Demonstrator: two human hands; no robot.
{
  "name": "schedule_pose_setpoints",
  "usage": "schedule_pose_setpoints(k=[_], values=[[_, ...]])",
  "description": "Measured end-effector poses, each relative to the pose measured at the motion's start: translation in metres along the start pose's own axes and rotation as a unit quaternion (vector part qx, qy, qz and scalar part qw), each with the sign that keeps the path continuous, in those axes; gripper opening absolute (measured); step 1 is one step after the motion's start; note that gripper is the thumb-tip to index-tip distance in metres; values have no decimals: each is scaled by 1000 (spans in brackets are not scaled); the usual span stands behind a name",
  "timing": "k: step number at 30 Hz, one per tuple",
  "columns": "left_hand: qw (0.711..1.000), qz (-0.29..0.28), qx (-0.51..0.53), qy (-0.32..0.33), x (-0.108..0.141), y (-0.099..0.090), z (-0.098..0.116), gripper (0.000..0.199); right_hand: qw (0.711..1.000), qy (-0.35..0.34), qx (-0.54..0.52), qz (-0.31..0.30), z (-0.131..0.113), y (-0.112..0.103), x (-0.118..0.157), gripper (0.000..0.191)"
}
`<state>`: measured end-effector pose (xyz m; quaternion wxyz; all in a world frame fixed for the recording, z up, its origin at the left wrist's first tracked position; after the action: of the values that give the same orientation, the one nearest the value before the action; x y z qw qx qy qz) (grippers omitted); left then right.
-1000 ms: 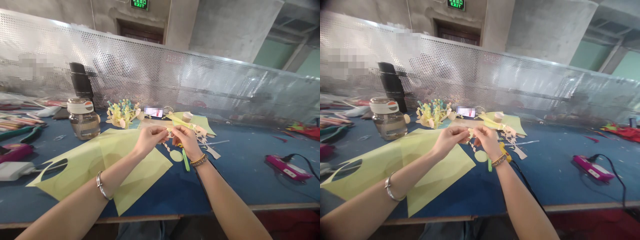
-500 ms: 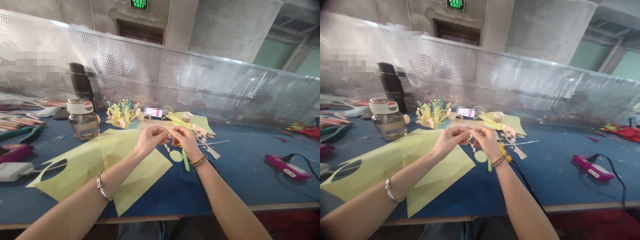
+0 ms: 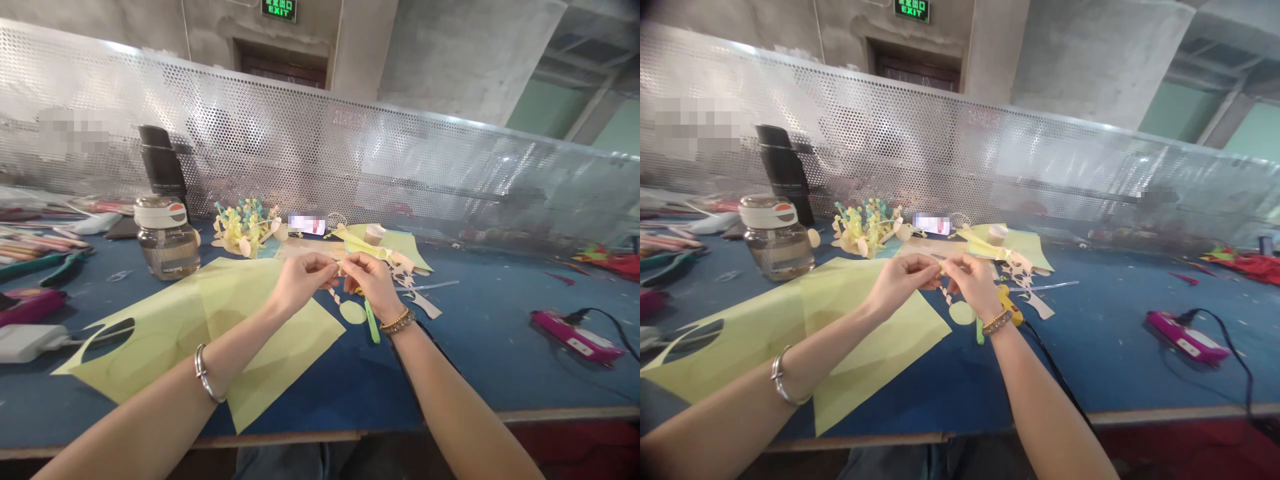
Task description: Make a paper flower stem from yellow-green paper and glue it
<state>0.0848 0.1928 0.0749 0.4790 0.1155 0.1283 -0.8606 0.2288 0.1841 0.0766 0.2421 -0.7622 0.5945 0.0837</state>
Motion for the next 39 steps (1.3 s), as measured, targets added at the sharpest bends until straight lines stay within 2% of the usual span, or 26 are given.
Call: schedule_pose_setpoints(k=[12,29,35,39], values=[[999,33,32,-27,1,-2,-1,23,1000,5,-12,3,1,-2,0,24],[999,27,33,-16,1,0,1,23,1000,-9,10,6,0,-2,0,23],[999,32,38,-12,1,-1,0,24,999,1,31,27,0,-4,1,24],[999,23,23,-3,1,0,2,27,999,-11,40,12,-2,-2,1,25]])
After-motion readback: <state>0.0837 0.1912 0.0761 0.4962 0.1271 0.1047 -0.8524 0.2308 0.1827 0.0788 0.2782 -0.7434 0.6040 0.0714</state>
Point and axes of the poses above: each hand's wrist, its own x-axis away from the middle knuckle, its own y-axis out of the palm, z = x × y, the point moved 4 cm from there along -x, towards the middle knuckle, and after that the axes turned 14 degrees about -z, right-handed, at the moved point
